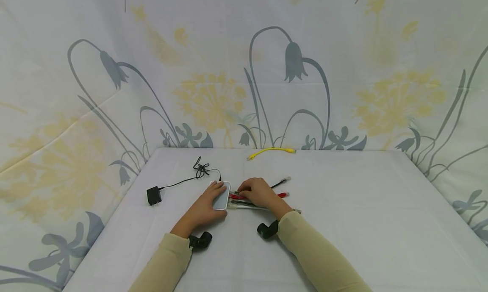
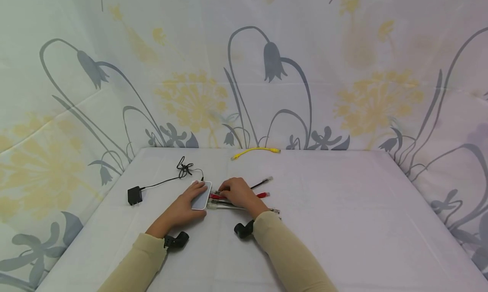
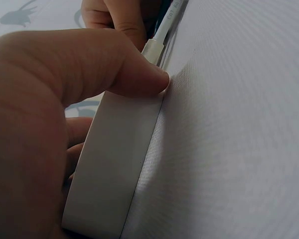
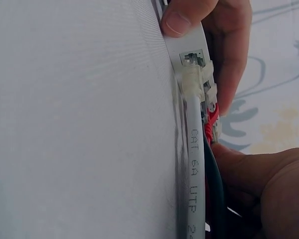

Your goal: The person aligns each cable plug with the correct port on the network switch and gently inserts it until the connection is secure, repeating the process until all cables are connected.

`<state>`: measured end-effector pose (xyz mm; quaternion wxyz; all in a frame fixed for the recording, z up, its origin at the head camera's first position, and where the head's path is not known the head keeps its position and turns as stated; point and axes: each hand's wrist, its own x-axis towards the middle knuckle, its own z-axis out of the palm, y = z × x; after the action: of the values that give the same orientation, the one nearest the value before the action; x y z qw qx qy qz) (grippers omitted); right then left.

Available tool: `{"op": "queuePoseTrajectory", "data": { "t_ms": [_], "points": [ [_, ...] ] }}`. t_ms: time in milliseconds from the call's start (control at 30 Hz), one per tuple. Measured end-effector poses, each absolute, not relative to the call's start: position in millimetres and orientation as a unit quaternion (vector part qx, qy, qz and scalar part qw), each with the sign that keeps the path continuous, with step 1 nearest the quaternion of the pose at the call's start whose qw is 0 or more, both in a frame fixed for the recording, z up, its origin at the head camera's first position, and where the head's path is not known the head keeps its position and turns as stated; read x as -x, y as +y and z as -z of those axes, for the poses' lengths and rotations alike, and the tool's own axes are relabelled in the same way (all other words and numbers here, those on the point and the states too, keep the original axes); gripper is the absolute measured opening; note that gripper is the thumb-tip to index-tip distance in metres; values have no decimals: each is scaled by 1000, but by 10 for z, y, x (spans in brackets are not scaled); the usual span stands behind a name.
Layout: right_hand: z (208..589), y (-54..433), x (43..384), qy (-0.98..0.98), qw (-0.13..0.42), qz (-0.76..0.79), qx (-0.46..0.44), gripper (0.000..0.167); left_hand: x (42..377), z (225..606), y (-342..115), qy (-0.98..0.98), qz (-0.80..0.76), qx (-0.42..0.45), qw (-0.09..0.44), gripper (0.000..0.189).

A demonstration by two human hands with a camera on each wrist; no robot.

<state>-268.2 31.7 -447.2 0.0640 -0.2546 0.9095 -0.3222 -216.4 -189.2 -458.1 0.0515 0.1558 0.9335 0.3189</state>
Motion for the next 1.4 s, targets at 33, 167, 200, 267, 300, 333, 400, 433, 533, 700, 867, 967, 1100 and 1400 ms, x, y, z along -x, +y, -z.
{"op": "queuePoseTrajectory", "data": {
  "t_ms": [33, 167, 200, 267, 300, 333, 400, 433, 533, 700, 867, 967, 1100, 1400],
  "points": [
    [4472, 316, 2683, 909, 66, 323, 255, 18, 2166, 4585, -1893, 934, -318, -156, 52, 79],
    [4477, 308, 2699, 909, 70, 320, 256, 18, 2170, 4590, -1893, 933, -321, -156, 50, 79],
    [4477, 306, 2702, 910, 71, 319, 255, 18, 2169, 4588, -1892, 931, -325, -157, 48, 79],
    [4479, 302, 2708, 911, 72, 317, 255, 19, 2167, 4588, -1892, 931, -327, -159, 46, 79],
    [4480, 298, 2710, 911, 74, 317, 254, 19, 2167, 4587, -1892, 931, -326, -157, 48, 79],
    [4479, 296, 2709, 911, 75, 319, 253, 19, 2166, 4587, -1892, 931, -326, -156, 48, 79],
    [4481, 292, 2710, 910, 74, 319, 255, 18, 2165, 4587, -1894, 932, -325, -152, 50, 79],
    [4481, 292, 2711, 909, 73, 320, 256, 18, 2166, 4588, -1894, 933, -323, -151, 51, 79],
    [4488, 287, 2716, 908, 70, 320, 260, 17, 2163, 4586, -1893, 933, -323, -149, 49, 79],
    [4479, 279, 2709, 908, 72, 326, 255, 16, 2155, 4587, -1887, 935, -319, -145, 49, 79],
    [4469, 272, 2697, 907, 70, 330, 252, 16, 2155, 4581, -1878, 935, -317, -152, 45, 79],
    [4472, 274, 2695, 908, 67, 328, 253, 16, 2154, 4578, -1877, 933, -319, -160, 43, 79],
    [4481, 270, 2700, 909, 66, 325, 254, 16, 2150, 4572, -1878, 933, -318, -162, 43, 79],
    [4505, 250, 2721, 911, 64, 320, 253, 16, 2155, 4569, -1874, 934, -316, -160, 39, 80]
  ]
}}
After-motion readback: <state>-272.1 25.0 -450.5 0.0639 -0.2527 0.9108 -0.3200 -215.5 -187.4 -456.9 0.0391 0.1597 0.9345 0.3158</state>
